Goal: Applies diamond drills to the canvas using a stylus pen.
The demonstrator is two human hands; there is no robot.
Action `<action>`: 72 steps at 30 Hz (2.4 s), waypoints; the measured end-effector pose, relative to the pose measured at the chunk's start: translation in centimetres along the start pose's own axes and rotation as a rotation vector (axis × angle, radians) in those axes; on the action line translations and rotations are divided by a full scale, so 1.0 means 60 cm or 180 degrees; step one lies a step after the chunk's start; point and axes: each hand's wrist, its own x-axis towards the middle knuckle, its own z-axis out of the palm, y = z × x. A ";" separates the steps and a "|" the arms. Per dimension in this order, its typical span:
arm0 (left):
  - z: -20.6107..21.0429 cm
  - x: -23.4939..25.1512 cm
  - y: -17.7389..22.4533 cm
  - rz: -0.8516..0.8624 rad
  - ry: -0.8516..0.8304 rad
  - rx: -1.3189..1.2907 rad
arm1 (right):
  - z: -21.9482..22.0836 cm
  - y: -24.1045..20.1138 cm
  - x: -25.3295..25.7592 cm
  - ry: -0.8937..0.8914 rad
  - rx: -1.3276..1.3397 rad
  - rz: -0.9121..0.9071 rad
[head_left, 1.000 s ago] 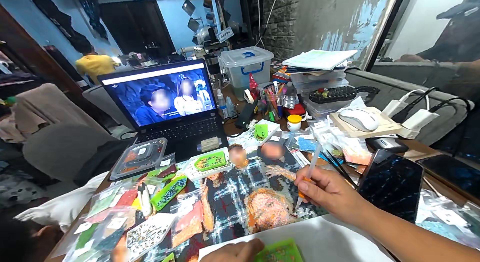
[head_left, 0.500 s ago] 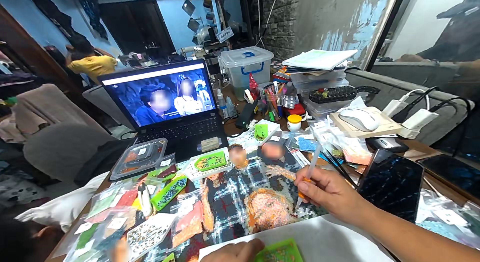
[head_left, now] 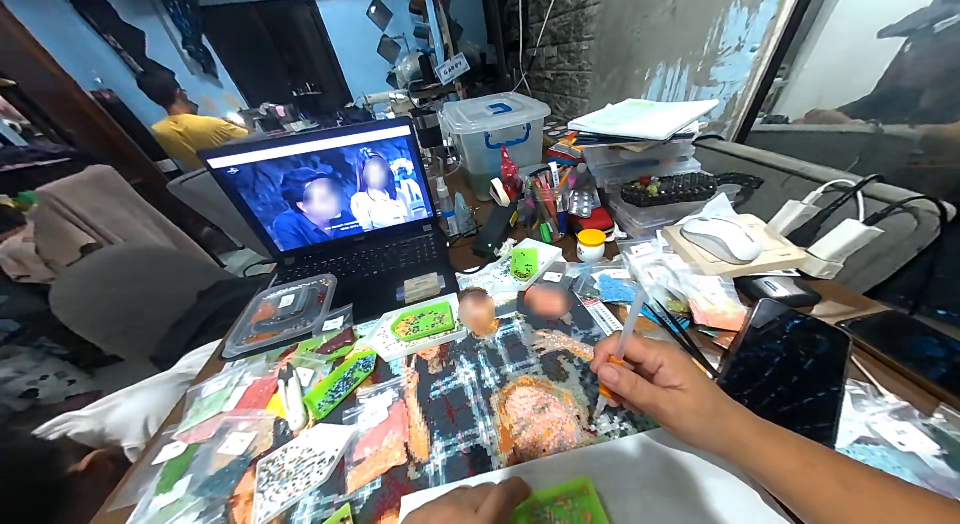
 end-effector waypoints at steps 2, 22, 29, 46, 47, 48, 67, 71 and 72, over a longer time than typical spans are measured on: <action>0.000 0.000 0.000 0.0014 0.0008 0.0003 | 0.000 -0.001 0.000 0.0000 0.0003 0.0008; 0.009 0.007 0.004 -0.0150 0.0279 0.0063 | 0.022 -0.018 -0.015 -0.0275 0.0010 -0.0206; 0.010 0.009 0.007 -0.0309 0.0384 0.0091 | 0.042 -0.009 -0.018 -0.0807 -0.0338 -0.0704; 0.005 0.012 0.010 -0.0405 0.0278 0.0048 | 0.051 -0.002 -0.019 -0.1156 -0.0701 -0.1081; 0.006 0.012 0.010 -0.0400 0.0283 0.0054 | 0.051 -0.002 -0.019 -0.1162 -0.0711 -0.1079; 0.007 0.012 0.009 -0.0392 0.0289 0.0061 | 0.051 -0.002 -0.019 -0.1166 -0.0718 -0.1077; 0.008 0.014 0.005 -0.0332 0.0267 0.0087 | 0.046 -0.004 -0.015 -0.0991 -0.0522 -0.0904; 0.009 0.015 -0.002 -0.0179 0.0269 0.0063 | 0.030 -0.003 -0.009 -0.0592 -0.0235 -0.0584; 0.009 0.015 -0.003 -0.0163 0.0250 0.0031 | 0.027 -0.003 -0.007 -0.0491 -0.0195 -0.0478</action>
